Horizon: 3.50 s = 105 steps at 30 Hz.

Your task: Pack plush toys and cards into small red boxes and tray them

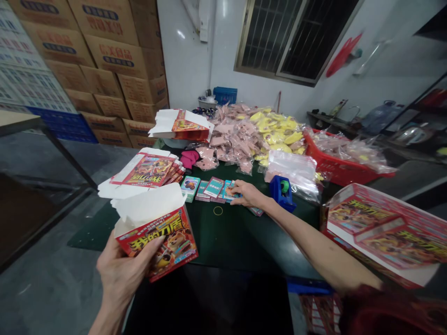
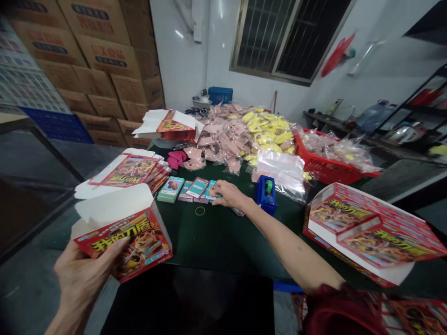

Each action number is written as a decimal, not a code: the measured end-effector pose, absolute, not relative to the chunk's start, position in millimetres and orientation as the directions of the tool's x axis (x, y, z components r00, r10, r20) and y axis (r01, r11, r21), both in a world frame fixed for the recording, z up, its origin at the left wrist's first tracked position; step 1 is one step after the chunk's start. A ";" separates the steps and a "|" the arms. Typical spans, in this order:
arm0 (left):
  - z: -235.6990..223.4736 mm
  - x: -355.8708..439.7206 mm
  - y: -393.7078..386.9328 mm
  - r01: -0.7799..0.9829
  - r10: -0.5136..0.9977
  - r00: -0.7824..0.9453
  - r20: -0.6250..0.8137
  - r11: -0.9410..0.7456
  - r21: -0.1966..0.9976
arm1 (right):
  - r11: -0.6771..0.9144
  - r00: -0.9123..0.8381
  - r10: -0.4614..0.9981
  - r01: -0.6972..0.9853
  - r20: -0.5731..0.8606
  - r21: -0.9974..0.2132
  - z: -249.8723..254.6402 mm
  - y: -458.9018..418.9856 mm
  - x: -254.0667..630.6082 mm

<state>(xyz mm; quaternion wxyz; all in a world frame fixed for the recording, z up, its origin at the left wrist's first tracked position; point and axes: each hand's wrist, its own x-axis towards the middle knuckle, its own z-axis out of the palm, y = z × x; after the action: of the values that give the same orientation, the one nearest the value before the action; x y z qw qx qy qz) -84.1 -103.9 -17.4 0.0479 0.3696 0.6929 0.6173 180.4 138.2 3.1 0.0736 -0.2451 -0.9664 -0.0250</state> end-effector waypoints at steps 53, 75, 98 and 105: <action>-23.8 1.5 -67.0 0.520 0.509 -0.391 0.767 -0.565 0.641 | 0.614 -0.053 0.777 0.279 0.627 -0.738 18.4 -27.6 155.2; 47.0 -13.3 -63.2 -0.389 0.941 -0.236 0.243 -0.320 0.864 | 0.618 -0.301 0.759 0.055 0.577 -0.784 33.2 -26.9 165.2; 26.0 -14.1 -65.8 0.016 0.822 -0.289 0.491 -0.509 0.861 | 0.686 -0.233 0.726 0.323 0.647 -0.653 44.7 -56.4 161.4; 40.1 -11.0 -70.9 0.199 0.755 -0.307 0.579 -0.544 0.815 | 0.653 -0.171 0.752 0.326 0.637 -0.684 44.1 -60.9 154.2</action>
<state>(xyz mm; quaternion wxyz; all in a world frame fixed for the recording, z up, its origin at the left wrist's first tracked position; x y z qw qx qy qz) -11.0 -70.9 40.1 0.2035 0.5521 0.4319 0.6835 154.2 -60.9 44.1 0.5303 -0.3649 -0.7384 0.2009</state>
